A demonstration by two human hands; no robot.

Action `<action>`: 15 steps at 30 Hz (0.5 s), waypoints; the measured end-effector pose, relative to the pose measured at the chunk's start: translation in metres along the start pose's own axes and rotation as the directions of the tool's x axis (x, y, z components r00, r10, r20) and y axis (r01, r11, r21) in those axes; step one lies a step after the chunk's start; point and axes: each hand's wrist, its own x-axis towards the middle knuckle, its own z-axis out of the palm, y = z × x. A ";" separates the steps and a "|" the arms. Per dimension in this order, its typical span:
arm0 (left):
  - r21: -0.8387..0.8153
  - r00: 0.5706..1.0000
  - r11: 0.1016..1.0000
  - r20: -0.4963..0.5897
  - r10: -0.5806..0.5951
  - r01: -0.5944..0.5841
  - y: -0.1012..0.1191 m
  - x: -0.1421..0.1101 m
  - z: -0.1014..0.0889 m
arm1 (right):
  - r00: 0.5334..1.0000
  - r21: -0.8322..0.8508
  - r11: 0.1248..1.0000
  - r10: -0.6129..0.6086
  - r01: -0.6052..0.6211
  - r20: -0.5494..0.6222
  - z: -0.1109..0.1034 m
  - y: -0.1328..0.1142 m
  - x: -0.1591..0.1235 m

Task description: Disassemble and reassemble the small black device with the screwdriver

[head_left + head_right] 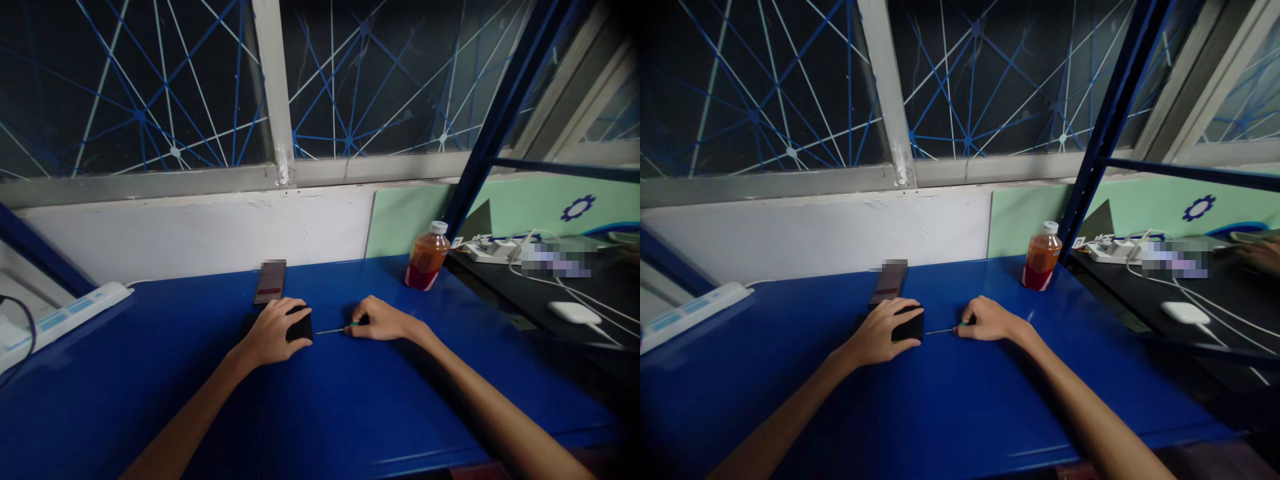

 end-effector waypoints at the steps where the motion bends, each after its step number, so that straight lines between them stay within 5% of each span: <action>1: 0.002 1.000 1.000 0.000 0.000 0.000 0.000 0.000 0.000 | 1.000 -0.002 1.000 -0.001 0.001 0.000 0.000 0.000 0.000; 15: 0.019 1.000 1.000 0.008 0.006 -0.007 0.001 0.000 -0.002 | 1.000 -0.044 0.999 0.000 -0.001 -0.004 -0.001 -0.001 0.000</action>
